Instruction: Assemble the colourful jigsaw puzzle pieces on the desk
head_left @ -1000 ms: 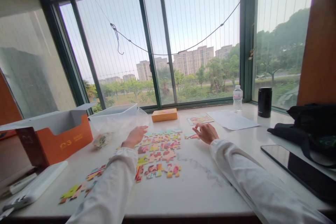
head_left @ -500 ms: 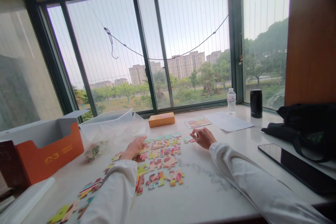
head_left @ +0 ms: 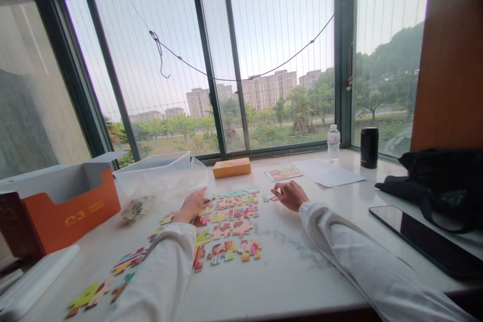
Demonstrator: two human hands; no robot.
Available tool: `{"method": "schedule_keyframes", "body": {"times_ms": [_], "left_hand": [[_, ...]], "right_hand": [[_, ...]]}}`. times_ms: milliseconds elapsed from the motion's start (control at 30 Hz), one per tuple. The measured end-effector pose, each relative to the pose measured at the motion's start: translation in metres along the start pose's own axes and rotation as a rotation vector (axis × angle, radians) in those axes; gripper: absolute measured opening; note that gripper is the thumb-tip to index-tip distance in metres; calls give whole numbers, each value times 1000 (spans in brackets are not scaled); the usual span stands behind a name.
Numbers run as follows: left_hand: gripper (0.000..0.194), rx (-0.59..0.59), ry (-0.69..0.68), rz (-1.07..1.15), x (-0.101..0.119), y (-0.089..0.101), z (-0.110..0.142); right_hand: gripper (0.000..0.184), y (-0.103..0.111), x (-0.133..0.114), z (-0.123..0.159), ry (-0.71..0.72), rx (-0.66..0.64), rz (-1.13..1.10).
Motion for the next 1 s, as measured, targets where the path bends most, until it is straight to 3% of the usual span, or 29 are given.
{"method": "schedule_keyframes", "body": {"times_ms": [167,300,533,667,800,900,1000], "left_hand": [[53,134,-7,51,6,10,0],[51,258,-120,82,17,21,-4],[51,407,-340,121,63,41,-8],[48,402,-395,94,112,61,-1],[45,236,-420,56,181,78,9],[43,189,-483,50,233,77,13],[42,193,-555,44,272,63,15]], "right_hand": [[35,5,0,-1,70,9,47],[35,11,-1,-3,110,23,58],[36,19,1,-4,148,27,49],[34,19,9,-6,85,58,-50],[41,16,25,-11,-97,66,-290],[48,14,37,-15,-148,22,-480],[51,9,45,-18,-141,-45,-636]]}}
Point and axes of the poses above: each hand's wrist, its own z-axis away from the middle knuckle, its own y-axis out of the back of the hand, x = y × z, the point moved 1 cm from there along -z, towards the middle knuckle
